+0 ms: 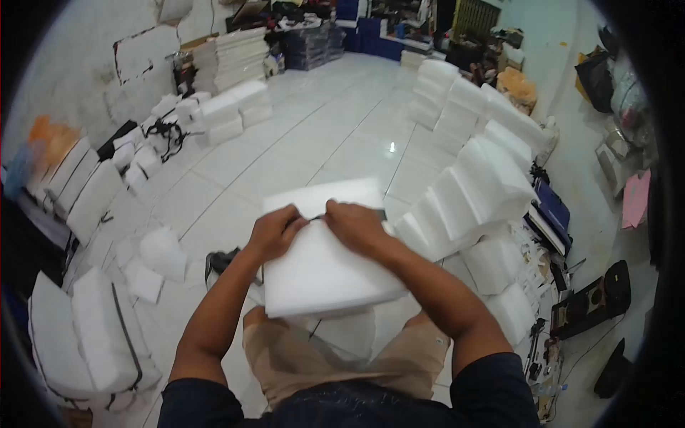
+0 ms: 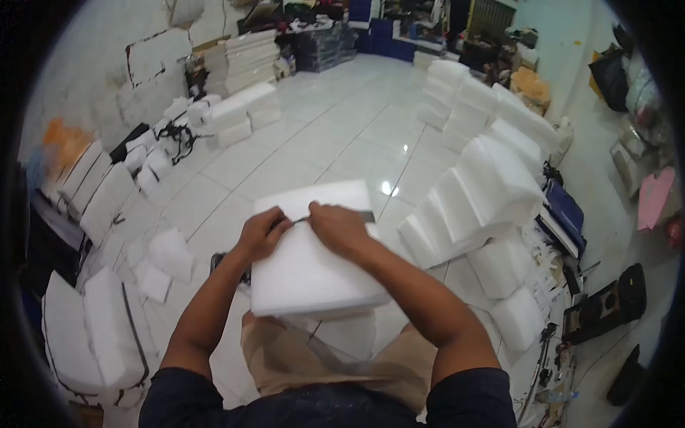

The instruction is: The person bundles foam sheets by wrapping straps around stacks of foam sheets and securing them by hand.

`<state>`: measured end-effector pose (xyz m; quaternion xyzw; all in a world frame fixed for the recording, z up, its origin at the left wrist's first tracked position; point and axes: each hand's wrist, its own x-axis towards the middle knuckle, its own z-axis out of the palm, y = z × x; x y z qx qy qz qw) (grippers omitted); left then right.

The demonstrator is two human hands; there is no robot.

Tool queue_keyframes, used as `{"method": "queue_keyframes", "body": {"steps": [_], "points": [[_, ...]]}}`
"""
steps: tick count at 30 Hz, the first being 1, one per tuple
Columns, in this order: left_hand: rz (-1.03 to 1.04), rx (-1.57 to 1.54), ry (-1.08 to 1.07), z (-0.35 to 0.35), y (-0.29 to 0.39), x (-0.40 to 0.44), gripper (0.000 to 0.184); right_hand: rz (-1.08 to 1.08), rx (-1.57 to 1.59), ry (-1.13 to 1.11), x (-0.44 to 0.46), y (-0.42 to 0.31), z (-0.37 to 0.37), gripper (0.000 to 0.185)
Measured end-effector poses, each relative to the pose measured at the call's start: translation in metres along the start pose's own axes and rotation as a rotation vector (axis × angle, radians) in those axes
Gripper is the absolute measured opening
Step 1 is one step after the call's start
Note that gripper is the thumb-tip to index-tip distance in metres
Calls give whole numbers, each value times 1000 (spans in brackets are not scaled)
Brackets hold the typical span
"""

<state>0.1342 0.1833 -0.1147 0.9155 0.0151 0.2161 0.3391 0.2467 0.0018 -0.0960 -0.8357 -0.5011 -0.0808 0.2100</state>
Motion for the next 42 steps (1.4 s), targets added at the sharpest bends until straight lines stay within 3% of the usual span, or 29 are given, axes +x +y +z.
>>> {"method": "queue_keyframes", "body": {"steps": [7,13,15,19,21,22,23,25,27,29,31,33,38,42], "points": [[-33,54,-91,-20,1,-21,22,6,0,-76,-26,0,-35,21],[-135,54,-189,-37,2,-25,24,-45,33,21,-45,3,-32,18],[-285,56,-303,-44,13,-26,24,-58,37,58,-51,2,-33,19],[-291,-2,-386,-54,24,-23,25,-82,30,89,-69,-1,-39,19],[-314,185,-501,-59,53,-19,26,-136,-40,126,-85,-6,-42,13],[-71,278,-436,-53,48,-22,28,-136,-34,126,-97,-11,-41,13],[-72,282,-436,-51,50,-24,28,-154,-73,121,-112,-17,-40,9],[-85,129,-592,-46,60,-19,30,-246,-129,99,-138,-28,-37,7],[-461,-248,-559,-35,83,-23,28,-358,-110,59,-155,-55,-41,10],[-631,-580,-538,-17,96,-29,25,-396,-97,40,-160,-74,-42,6],[-604,-802,-562,-3,113,-34,22,-395,-25,183,-155,-78,-36,10],[-412,-788,-586,1,131,-42,27,-337,-3,215,-146,-73,-55,10],[-234,-811,-635,4,111,-28,30,-262,156,387,-124,-47,-72,18],[-282,-730,-622,6,103,-20,31,-175,209,359,-105,-24,-83,16]]}}
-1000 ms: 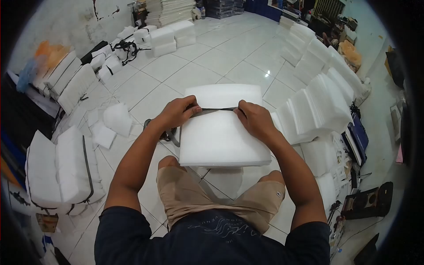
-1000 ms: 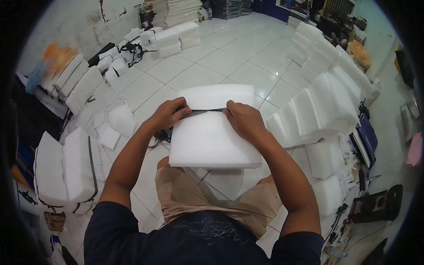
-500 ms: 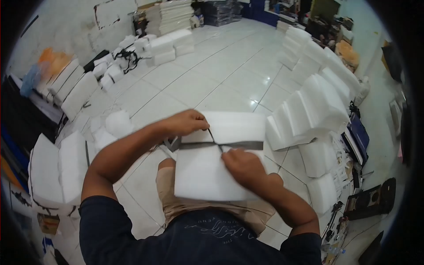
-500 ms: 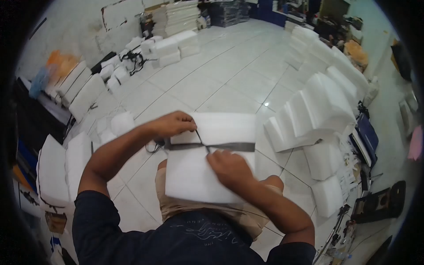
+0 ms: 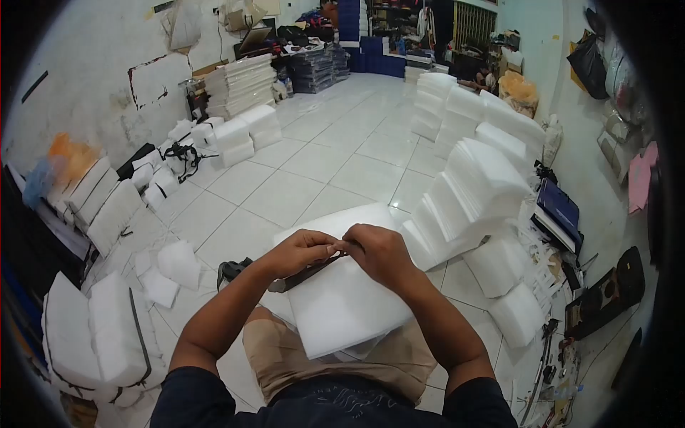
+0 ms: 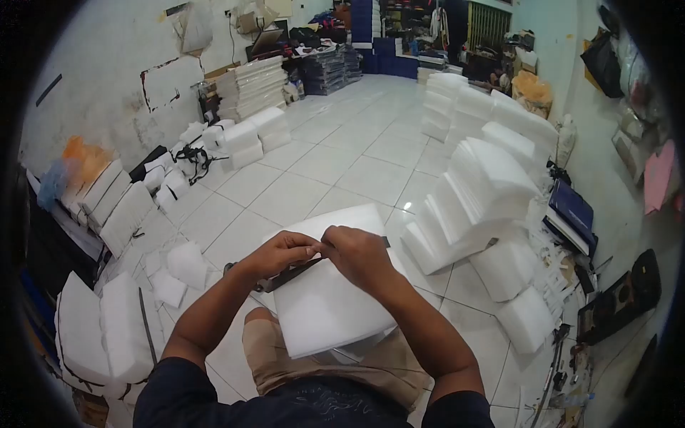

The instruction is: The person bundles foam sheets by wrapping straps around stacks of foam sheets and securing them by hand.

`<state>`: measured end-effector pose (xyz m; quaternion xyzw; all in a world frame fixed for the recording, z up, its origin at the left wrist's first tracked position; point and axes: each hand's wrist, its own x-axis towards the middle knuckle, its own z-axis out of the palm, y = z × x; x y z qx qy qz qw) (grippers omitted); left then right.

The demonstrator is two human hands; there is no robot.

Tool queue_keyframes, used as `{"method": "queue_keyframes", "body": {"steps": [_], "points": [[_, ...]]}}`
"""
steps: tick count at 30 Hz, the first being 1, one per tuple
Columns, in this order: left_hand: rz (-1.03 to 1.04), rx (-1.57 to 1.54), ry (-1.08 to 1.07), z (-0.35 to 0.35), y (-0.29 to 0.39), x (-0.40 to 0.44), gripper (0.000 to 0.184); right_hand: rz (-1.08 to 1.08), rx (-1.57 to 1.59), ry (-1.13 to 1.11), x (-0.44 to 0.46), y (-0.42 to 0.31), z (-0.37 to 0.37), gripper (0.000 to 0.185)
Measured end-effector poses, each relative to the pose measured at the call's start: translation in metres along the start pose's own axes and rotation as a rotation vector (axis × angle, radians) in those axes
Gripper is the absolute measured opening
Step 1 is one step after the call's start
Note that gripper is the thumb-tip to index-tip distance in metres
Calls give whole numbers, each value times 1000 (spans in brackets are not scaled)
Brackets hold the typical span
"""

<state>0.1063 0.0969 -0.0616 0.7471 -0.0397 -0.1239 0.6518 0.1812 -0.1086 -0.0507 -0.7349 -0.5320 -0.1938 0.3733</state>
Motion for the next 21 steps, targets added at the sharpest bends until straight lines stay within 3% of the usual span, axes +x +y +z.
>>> {"method": "queue_keyframes", "body": {"steps": [3,5,7,9,11,17,20,21], "points": [[109,14,66,6,-4,4,31,2,159,-45,19,18,13,17],[278,261,354,7,-17,13,28,43,252,-91,25,34,34,19],[329,215,417,0,-34,17,26,379,795,-208,32,44,51,19],[298,61,510,-15,-50,19,25,355,802,-261,35,63,69,17],[294,59,531,-18,-52,15,24,402,879,-256,38,59,82,19],[396,78,674,-10,-57,13,21,338,716,-392,38,48,69,26],[439,328,791,3,-47,8,16,346,746,-406,37,49,66,28],[448,552,815,4,-39,5,15,377,749,-404,38,48,67,29]]}}
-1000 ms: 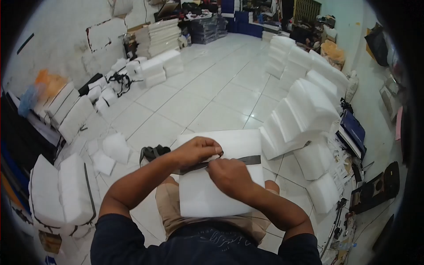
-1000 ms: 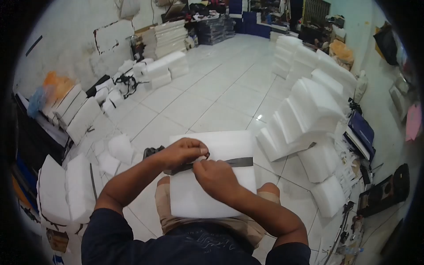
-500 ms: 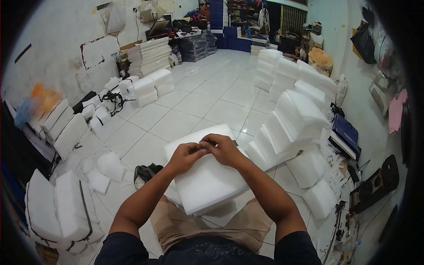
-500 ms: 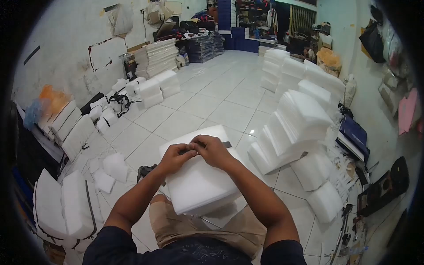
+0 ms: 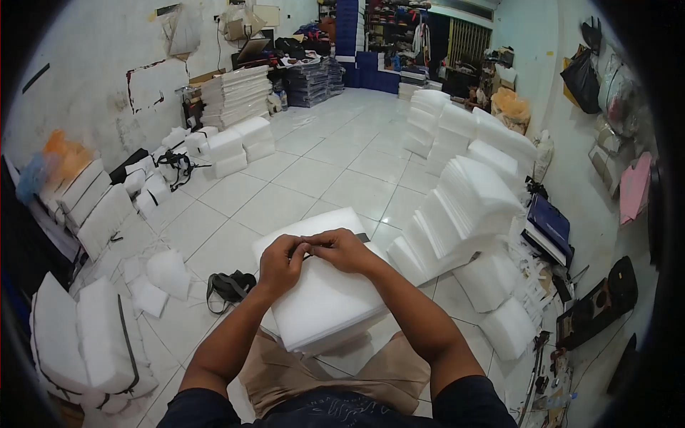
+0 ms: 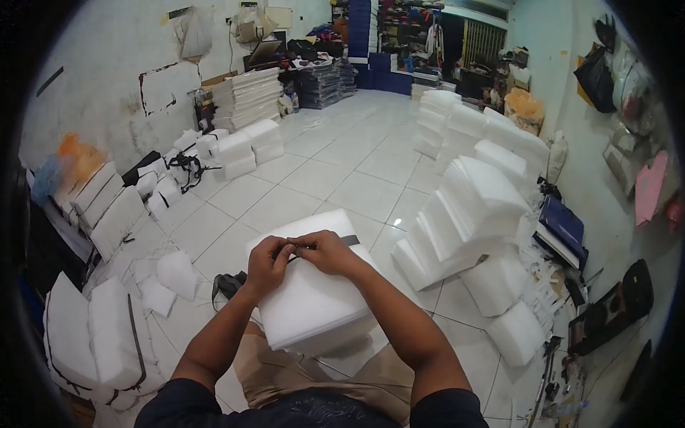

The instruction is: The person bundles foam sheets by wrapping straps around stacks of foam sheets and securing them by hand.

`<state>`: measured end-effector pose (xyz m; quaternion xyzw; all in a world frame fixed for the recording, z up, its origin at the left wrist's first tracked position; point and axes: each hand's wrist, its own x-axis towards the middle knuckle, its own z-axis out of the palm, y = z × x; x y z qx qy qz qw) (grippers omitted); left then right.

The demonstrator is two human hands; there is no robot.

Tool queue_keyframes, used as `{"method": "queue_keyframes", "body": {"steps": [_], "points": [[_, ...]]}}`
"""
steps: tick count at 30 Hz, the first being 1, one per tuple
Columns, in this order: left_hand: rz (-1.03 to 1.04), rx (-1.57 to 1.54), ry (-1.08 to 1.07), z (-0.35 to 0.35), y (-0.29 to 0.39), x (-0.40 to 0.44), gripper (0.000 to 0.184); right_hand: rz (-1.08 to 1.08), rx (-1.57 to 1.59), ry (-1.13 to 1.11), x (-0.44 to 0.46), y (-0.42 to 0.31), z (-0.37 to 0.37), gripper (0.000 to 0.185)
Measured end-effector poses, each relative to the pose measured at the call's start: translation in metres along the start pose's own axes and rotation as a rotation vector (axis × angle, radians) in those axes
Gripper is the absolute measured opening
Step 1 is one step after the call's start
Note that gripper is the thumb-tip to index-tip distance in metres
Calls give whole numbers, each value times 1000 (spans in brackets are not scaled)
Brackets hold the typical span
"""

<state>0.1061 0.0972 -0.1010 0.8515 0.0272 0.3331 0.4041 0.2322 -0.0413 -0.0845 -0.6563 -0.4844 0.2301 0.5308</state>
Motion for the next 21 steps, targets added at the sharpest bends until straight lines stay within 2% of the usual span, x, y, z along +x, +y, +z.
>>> {"method": "queue_keyframes", "body": {"steps": [1,2,4,6,7,8,10,12,14,15,16,18,20,21], "points": [[93,199,-8,-4,6,3,14,-3,-1,0,0,0,-1,29],[95,199,-6,-8,7,6,14,-4,-83,29,-2,2,-2,26],[142,423,-218,-13,8,9,13,5,-166,51,-6,1,-1,23],[198,460,-265,-23,11,17,14,-301,-695,146,-10,-6,9,17],[263,504,-311,-25,11,17,15,-391,-689,209,-8,-2,14,12],[257,501,-314,-22,11,15,15,-385,-686,204,-8,-1,13,12],[279,539,-50,-8,10,9,14,-314,-674,194,-3,-2,9,14],[247,566,-65,-1,-3,4,15,-288,-707,211,-4,-1,12,14],[-133,-8,-162,-3,-10,8,19,-188,-652,308,-6,-2,14,15],[-387,-358,-219,-3,-13,10,28,-98,-513,307,-8,-4,11,16],[-516,-267,-247,-13,17,15,31,-5,-376,297,-11,-11,7,18],[-470,-290,-252,-6,9,21,33,-230,-373,227,-13,1,1,18],[-556,-384,-271,-9,18,24,33,-298,-388,235,-20,-10,2,19],[-495,-345,-293,-6,11,24,34,-290,-446,234,-20,-9,3,20]]}}
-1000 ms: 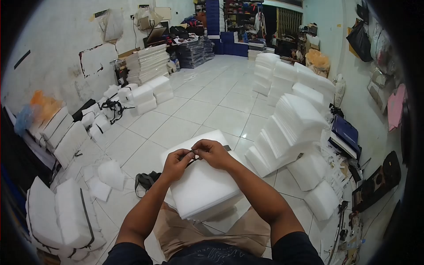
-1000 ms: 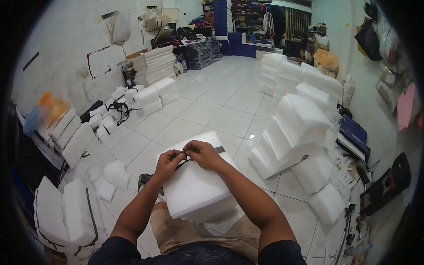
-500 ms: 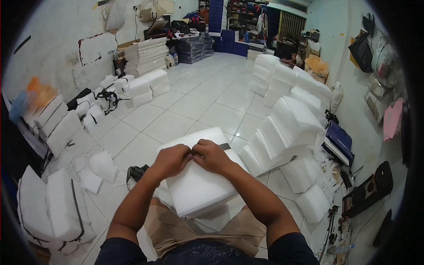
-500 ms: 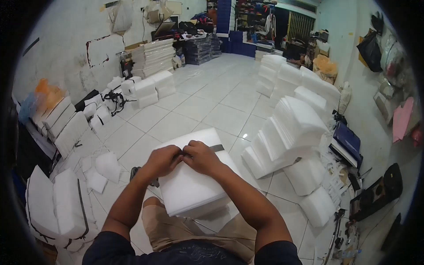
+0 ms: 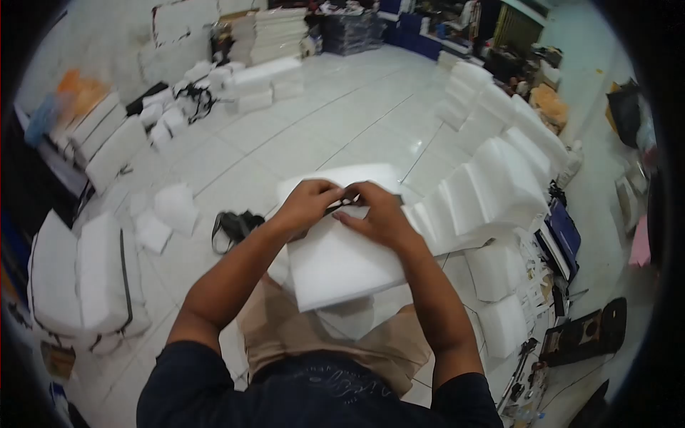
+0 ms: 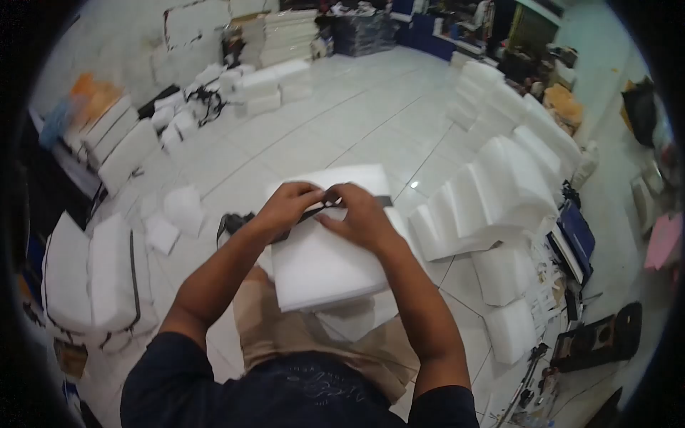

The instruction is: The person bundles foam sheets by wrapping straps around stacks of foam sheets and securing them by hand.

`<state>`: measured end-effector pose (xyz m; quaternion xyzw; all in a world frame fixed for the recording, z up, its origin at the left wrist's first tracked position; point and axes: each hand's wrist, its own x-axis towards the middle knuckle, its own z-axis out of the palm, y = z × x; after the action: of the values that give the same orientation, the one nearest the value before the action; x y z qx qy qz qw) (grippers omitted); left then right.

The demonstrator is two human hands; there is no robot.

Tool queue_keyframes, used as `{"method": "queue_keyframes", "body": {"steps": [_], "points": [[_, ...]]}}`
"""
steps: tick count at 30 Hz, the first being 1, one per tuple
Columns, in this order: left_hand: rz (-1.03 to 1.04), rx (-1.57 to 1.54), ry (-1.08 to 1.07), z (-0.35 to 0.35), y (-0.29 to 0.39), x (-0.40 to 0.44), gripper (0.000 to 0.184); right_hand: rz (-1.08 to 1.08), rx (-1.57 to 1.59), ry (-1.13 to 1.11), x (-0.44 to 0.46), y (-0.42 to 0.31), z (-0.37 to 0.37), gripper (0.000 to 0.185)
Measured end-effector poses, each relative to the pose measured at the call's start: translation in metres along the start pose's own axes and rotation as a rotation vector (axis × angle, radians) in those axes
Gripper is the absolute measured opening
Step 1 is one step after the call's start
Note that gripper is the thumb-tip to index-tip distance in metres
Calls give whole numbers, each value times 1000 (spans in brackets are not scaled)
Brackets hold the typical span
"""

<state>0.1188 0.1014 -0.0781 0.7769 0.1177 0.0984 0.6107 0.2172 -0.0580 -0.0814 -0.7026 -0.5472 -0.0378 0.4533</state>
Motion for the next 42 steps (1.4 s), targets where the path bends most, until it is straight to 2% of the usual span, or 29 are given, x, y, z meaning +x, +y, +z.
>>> {"method": "queue_keyframes", "body": {"steps": [1,2,3,5,7,9,12,13,15,19,21,22,24,25,27,29,31,33,35,37,39,40,41,42], "points": [[54,54,-21,-1,-7,4,34,-5,-58,-7,1,1,0,20],[85,105,-13,-1,-3,2,35,-43,-250,1,3,1,-1,18],[117,158,-12,-2,3,-1,35,-155,-342,54,4,4,2,19],[128,290,0,-12,2,0,33,-121,-434,9,3,-2,-1,19],[133,703,95,-29,1,-9,31,-101,-408,0,-4,3,-14,21],[75,684,76,-36,-6,-22,29,217,-257,-70,-14,3,-22,22],[261,619,51,-44,-23,-35,26,254,-201,-156,-14,5,-19,24],[264,626,54,-50,-24,-35,26,267,-174,-184,-9,3,-21,23],[190,613,-79,-59,-27,-37,25,300,-133,-206,-6,6,-21,24],[176,558,-59,-59,-28,-35,24,425,-122,-278,-4,9,-20,22],[359,611,44,-51,-29,-35,18,355,-125,-243,4,5,-23,24],[375,618,47,-47,-23,-38,18,287,-125,-208,9,2,-25,29],[366,787,258,-38,-9,-42,15,231,-155,-210,12,-20,-19,35],[388,692,280,-35,-7,-42,12,194,-175,-228,14,-31,-14,41],[450,456,213,-29,-2,-43,14,273,163,-389,17,-29,4,39],[495,456,184,-31,-11,-40,15,331,356,-462,18,-18,18,36],[529,463,165,-45,-21,-27,18,310,134,-498,16,-9,21,47],[695,755,-18,-60,-37,-17,25,207,-137,-422,9,-30,32,48],[809,741,68,-68,-54,-3,32,222,-249,-429,17,-36,37,44],[775,884,76,-82,-64,0,28,160,-246,-360,18,-29,49,42],[781,1199,258,-124,-117,19,15,121,-251,-292,17,-15,56,40],[672,966,483,-188,-152,14,14,139,-224,-301,-1,-9,51,40],[376,1143,618,-249,-167,-16,21,128,-141,-194,-16,2,36,38],[415,1152,618,-253,-151,9,21,100,-80,-65,-19,17,14,37]]}}
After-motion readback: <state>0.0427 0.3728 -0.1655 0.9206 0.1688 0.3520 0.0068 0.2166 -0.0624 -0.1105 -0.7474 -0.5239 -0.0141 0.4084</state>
